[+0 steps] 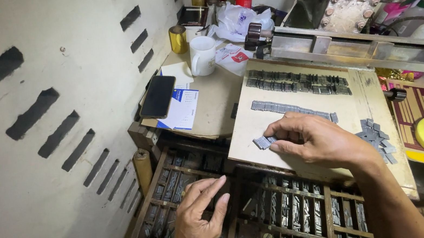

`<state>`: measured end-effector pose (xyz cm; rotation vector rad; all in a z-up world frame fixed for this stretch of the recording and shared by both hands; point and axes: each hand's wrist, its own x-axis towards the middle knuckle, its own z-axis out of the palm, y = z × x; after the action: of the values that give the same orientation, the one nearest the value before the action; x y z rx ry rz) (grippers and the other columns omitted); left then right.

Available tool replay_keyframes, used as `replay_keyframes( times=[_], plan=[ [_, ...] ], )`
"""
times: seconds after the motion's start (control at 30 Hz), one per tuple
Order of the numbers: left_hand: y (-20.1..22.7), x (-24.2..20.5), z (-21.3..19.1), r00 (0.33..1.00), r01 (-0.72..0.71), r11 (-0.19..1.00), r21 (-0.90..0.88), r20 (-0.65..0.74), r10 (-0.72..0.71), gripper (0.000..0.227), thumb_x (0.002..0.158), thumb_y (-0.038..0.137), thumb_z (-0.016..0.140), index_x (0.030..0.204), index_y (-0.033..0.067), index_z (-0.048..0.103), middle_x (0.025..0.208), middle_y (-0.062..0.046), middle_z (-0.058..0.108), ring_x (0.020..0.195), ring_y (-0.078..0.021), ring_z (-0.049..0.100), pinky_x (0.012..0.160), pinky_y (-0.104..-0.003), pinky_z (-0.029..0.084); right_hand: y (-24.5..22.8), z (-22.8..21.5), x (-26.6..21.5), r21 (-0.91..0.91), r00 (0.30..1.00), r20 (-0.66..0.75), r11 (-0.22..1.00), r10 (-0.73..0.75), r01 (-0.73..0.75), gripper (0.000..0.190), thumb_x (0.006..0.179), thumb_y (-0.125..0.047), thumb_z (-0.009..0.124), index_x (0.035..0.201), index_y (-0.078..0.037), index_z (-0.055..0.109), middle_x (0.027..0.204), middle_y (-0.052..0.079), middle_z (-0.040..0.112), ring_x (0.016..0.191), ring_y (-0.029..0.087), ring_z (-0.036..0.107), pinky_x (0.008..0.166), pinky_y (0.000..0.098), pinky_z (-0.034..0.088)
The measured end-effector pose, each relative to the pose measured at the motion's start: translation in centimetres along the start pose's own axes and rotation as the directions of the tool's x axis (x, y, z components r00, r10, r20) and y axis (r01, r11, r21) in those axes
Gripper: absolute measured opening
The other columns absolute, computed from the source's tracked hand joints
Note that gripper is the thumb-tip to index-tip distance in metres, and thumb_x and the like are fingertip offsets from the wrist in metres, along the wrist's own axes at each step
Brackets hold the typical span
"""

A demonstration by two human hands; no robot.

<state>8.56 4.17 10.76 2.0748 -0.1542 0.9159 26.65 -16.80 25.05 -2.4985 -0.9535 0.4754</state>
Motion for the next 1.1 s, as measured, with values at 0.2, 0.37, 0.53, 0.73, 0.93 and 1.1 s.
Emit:
replay_keyframes(
  times=[0.2,0.37,0.53,0.73,0.93,1.1],
  plan=[
    [0.0,-0.4,-0.3,0.999,0.032,0.999,-0.022,0.021,-0.032,0.036,0.096,0.02,0.068,0.13,0.0082,0.069,0.116,-0.007,0.071,0.106,-0.0215,0.068,0.093,-0.034,0.062,-0.3,0.8,-1.2,0.043,0.993,-0.1,0.997,-0.056,0.06,0.03,0.093,-0.04,0.063,0.116,-0.024,0.075,0.106,-0.002,0.063,0.089,0.013,0.064,0.08,0.0319,0.057],
    [1.1,0.4,-0.1,0.997,-0.067,0.998,-0.019,-0.035,0.067,0.035,0.095,0.016,0.07,0.129,0.0074,0.069,0.114,-0.009,0.072,0.104,-0.0212,0.07,0.092,-0.032,0.061,-0.3,1.1,-1.4,0.089,0.966,-0.182,0.975,-0.186,0.204,0.028,0.093,-0.038,0.063,0.112,-0.021,0.075,0.119,-0.001,0.062,0.098,0.013,0.065,0.084,0.0317,0.057],
    [1.8,1.2,0.2,0.99,-0.133,0.991,-0.027,-0.044,0.132,0.035,0.095,0.013,0.072,0.129,0.0083,0.068,0.112,-0.008,0.07,0.102,-0.0216,0.067,0.09,-0.032,0.061,0.9,1.9,-1.4,0.085,0.938,-0.242,0.957,-0.25,0.277,0.032,0.095,-0.035,0.059,0.119,-0.019,0.072,0.126,0.005,0.06,0.106,0.016,0.063,0.09,0.0355,0.056],
    [2.0,1.4,0.0,0.904,-0.421,0.906,0.039,0.098,0.416,0.071,0.099,0.0,0.073,0.158,0.017,0.037,0.126,-0.01,0.062,0.105,-0.0241,0.06,0.085,-0.033,0.065,-2.6,5.0,-6.2,0.051,0.696,-0.322,0.722,-0.642,0.69,0.027,0.102,-0.025,0.053,0.111,-0.003,0.066,0.101,0.01,0.073,0.091,0.018,0.071,0.082,0.0285,0.063],
    [3.4,0.2,0.3,0.855,-0.489,0.871,-0.042,0.174,0.489,0.037,0.094,-0.008,0.08,0.126,0.0064,0.068,0.103,-0.012,0.058,0.082,-0.0237,0.064,0.073,-0.036,0.061,-0.1,11.4,-8.6,0.484,0.934,-0.155,0.799,-0.322,0.356,0.025,0.099,-0.026,0.062,0.114,-0.009,0.073,0.104,0.004,0.074,0.095,0.016,0.07,0.083,0.0312,0.057],
    [0.6,-4.3,2.4,0.912,-0.22,0.926,-0.307,0.271,0.307,0.03,0.092,-0.003,0.081,0.119,-0.0011,0.069,0.102,-0.014,0.059,0.086,-0.0276,0.062,0.08,-0.039,0.056,3.4,18.6,-9.2,0.868,0.97,-0.077,0.463,-0.229,0.179,0.031,0.102,-0.02,0.06,0.123,0.001,0.069,0.102,0.007,0.072,0.087,0.015,0.067,0.077,0.0264,0.057]
  ],
)
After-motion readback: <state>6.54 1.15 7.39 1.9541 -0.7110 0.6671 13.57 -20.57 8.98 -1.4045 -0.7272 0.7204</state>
